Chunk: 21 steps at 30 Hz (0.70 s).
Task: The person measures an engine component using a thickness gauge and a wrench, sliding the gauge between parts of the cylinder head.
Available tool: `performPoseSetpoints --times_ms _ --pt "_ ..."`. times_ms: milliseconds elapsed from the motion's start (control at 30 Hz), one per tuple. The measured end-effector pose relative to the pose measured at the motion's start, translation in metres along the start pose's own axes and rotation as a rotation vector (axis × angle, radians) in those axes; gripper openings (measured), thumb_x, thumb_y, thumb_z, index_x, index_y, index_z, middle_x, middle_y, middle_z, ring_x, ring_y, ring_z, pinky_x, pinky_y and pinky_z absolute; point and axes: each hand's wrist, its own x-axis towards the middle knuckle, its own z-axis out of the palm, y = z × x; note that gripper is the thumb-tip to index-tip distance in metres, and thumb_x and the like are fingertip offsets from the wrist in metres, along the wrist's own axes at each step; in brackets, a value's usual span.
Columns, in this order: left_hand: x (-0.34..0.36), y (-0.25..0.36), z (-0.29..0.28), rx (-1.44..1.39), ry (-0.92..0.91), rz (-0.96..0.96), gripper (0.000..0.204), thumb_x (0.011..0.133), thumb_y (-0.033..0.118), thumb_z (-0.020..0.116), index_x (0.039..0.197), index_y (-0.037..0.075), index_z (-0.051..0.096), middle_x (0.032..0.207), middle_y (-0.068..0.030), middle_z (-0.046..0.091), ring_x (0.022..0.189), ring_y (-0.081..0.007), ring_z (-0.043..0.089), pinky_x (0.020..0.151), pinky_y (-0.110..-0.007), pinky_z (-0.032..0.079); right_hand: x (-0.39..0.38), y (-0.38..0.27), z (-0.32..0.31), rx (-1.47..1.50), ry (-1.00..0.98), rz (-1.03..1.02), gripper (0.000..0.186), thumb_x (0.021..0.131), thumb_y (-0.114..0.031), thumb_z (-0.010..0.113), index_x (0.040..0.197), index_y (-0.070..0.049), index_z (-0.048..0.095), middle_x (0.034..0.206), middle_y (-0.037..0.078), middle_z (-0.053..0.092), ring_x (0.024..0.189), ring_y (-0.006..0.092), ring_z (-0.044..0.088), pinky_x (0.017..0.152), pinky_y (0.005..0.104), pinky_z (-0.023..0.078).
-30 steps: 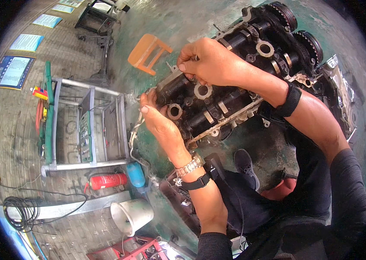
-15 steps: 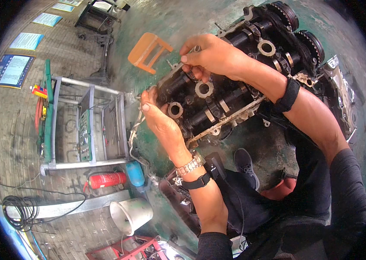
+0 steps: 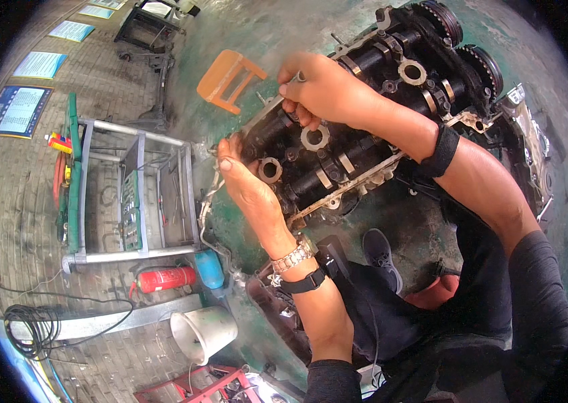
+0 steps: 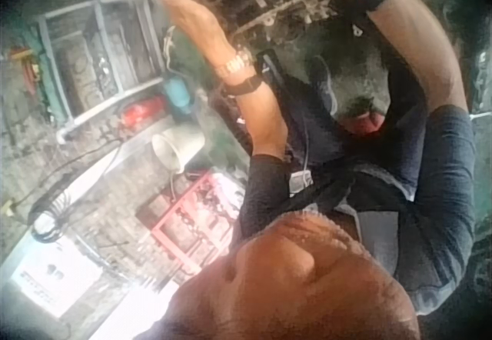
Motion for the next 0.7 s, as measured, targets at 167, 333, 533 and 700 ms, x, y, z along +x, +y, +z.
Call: performPoseSetpoints --times_ms 167,333,533,700 --pt "0.001 -0.002 -0.002 -0.003 -0.042 0.002 0.097 0.102 0.073 0.023 0.152 -0.010 0.032 0.151 -0.0270 0.045 0.140 -0.0346 0.044 0.116 -0.045 0.033 0.002 0.001 -0.003 0.136 -0.031 0.078 0.019 0.095 -0.006 0.053 0.111 0.004 0.059 0.081 0.011 0.066 0.059 0.0155 0.062 0.049 0.0301 0.054" --pt "0.001 0.000 -0.002 0.034 -0.077 0.029 0.096 0.102 0.072 0.023 0.152 -0.009 0.032 0.152 -0.0255 0.045 0.141 -0.0344 0.042 0.116 -0.045 0.032 0.009 0.012 -0.004 -0.012 -0.018 0.037 0.019 0.094 -0.008 0.055 0.106 0.004 0.063 0.078 0.009 0.066 0.059 0.0148 0.062 0.051 0.0296 0.053" --pt "0.000 0.003 -0.002 0.085 -0.048 0.048 0.091 0.104 0.069 0.024 0.152 -0.008 0.034 0.152 -0.0239 0.045 0.141 -0.0333 0.043 0.116 -0.045 0.032 0.017 0.031 -0.005 -0.356 0.046 -0.219 0.019 0.089 -0.010 0.059 0.101 0.003 0.067 0.075 0.013 0.069 0.061 0.0219 0.066 0.059 0.0361 0.054" --pt "0.001 0.003 -0.001 0.032 -0.044 0.014 0.089 0.105 0.067 0.026 0.152 -0.008 0.035 0.150 -0.0230 0.048 0.139 -0.0321 0.044 0.116 -0.044 0.032 0.003 0.032 -0.001 -0.672 -0.034 -0.476 0.016 0.085 -0.007 0.061 0.097 0.001 0.067 0.076 0.021 0.069 0.067 0.0403 0.068 0.065 0.0464 0.055"
